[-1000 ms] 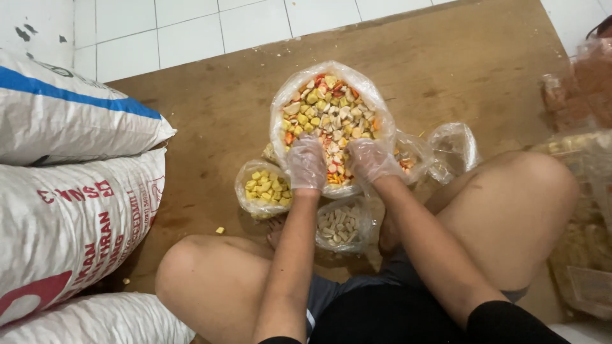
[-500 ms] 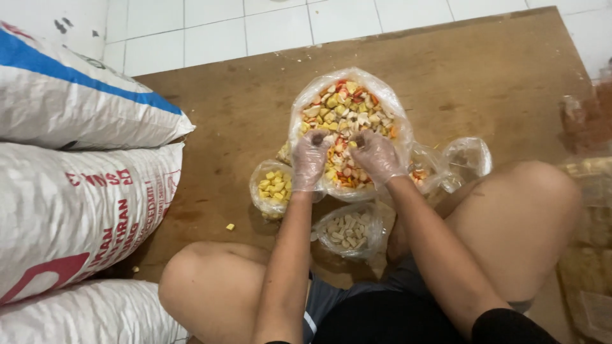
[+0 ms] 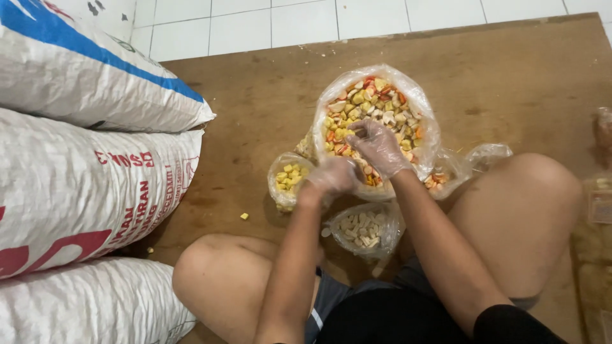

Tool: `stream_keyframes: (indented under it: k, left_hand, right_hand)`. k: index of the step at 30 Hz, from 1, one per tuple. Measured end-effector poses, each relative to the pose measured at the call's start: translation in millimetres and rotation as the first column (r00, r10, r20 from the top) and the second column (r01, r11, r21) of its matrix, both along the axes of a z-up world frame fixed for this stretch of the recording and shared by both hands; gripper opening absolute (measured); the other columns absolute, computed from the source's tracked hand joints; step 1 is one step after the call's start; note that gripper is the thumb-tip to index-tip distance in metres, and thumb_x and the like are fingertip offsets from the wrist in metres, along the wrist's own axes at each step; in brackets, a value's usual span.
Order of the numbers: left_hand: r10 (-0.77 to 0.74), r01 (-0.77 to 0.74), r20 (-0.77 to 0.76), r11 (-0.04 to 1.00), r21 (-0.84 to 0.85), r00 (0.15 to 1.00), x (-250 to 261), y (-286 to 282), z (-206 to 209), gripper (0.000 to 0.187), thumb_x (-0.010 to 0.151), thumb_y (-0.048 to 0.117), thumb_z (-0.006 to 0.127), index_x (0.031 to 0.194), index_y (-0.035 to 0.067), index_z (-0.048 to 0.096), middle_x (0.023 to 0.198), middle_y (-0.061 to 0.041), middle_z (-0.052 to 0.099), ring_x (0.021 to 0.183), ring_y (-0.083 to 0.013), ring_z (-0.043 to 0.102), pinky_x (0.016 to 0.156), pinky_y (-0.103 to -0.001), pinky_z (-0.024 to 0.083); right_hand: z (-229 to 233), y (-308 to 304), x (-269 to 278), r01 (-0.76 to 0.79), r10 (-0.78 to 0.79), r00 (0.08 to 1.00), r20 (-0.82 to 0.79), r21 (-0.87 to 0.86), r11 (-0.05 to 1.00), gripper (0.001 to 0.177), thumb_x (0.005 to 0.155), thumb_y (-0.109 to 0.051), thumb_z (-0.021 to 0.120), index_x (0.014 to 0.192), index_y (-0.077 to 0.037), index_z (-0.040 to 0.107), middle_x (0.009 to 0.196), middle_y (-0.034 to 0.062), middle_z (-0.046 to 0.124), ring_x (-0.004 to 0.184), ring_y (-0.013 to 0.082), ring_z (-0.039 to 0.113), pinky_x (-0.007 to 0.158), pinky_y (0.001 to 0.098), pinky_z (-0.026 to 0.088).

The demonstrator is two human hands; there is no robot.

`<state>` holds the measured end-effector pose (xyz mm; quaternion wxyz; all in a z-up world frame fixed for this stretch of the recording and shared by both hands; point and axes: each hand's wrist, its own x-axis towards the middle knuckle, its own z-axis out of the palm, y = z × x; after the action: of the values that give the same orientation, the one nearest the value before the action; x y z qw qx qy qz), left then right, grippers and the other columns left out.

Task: Packaging mixed dried snacks into smaller plastic bags by hand

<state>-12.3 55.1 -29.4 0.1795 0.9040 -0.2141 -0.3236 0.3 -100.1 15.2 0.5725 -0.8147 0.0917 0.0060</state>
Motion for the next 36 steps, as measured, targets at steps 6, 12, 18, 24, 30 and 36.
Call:
stream_keyframes:
  k: [6, 12, 18, 24, 30, 36]
  left_hand:
    - [-0.379, 0.381, -0.045, 0.923, 0.049, 0.924, -43, -14, 132, 0.046, 0.088, 0.027, 0.053, 0.126, 0.010, 0.073, 0.122, -0.010, 0.077, 0.122, -0.0297, 0.069, 0.107, -0.036, 0.054]
    - [-0.301, 0.301, -0.035, 0.953, -0.023, 0.953, -41, -18, 118, 0.043, 0.088, 0.030, 0.053, 0.118, 0.007, 0.074, 0.116, -0.014, 0.077, 0.118, -0.0333, 0.069, 0.103, -0.040, 0.055]
    - [-0.234, 0.231, -0.022, 0.969, -0.093, 0.972, -29, -23, 91, 0.043, 0.088, 0.033, 0.053, 0.111, 0.004, 0.076, 0.110, -0.017, 0.077, 0.115, -0.0369, 0.070, 0.099, -0.045, 0.056]
    - [-0.188, 0.181, -0.028, 0.968, -0.173, 0.982, -19, -36, 45, 0.044, 0.088, 0.036, 0.053, 0.103, 0.001, 0.077, 0.104, -0.021, 0.077, 0.111, -0.0405, 0.071, 0.095, -0.049, 0.057]
    - [-0.135, 0.126, -0.019, 0.960, -0.248, 0.991, 9, -50, -13, 0.048, 0.087, 0.039, 0.054, 0.095, -0.001, 0.079, 0.098, -0.025, 0.077, 0.107, -0.0442, 0.071, 0.090, -0.053, 0.058]
    - [-0.246, 0.291, 0.712, 0.955, 0.061, 0.658, 53, -46, -46, 0.018, 0.085, 0.020, 0.057, 0.072, 0.020, 0.070, 0.073, -0.004, 0.070, 0.076, -0.0285, 0.076, 0.059, -0.043, 0.062]
  right_hand:
    - [37, 28, -20, -0.124, 0.130, 0.991, -0.022, 0.189, 0.974, 0.031, 0.086, -0.010, 0.078, 0.117, -0.009, 0.073, 0.082, 0.0053, 0.068, 0.068, 0.0117, 0.068, 0.049, 0.0183, 0.053]
    - [55, 77, -37, -0.252, 0.255, 0.967, -0.027, 0.085, 0.964, 0.034, 0.083, -0.017, 0.084, 0.117, -0.016, 0.078, 0.094, 0.0142, 0.074, 0.083, 0.0186, 0.072, 0.069, 0.0295, 0.064]
    - [66, 73, -47, -0.283, 0.283, 0.959, 0.018, 0.147, 0.948, 0.043, 0.089, -0.010, 0.076, 0.131, -0.010, 0.071, 0.117, 0.0246, 0.073, 0.108, 0.0319, 0.071, 0.091, 0.0416, 0.061]
    - [43, 18, -29, -0.205, 0.209, 0.978, 0.005, -0.157, 0.966, 0.033, 0.093, -0.017, 0.077, 0.126, -0.019, 0.076, 0.110, 0.0122, 0.077, 0.105, 0.0273, 0.074, 0.092, 0.0364, 0.060]
    - [-70, -69, 7, -0.063, 0.028, 0.997, -0.068, -0.612, 0.788, 0.039, 0.089, -0.046, 0.073, 0.126, -0.031, 0.073, 0.115, 0.0049, 0.076, 0.115, 0.0287, 0.069, 0.098, 0.0440, 0.056]
    - [-51, -68, -18, 0.012, -0.047, 0.999, -0.028, -0.728, 0.686, 0.035, 0.086, -0.043, 0.072, 0.116, -0.025, 0.078, 0.106, 0.0115, 0.078, 0.109, 0.0306, 0.072, 0.095, 0.0434, 0.058]
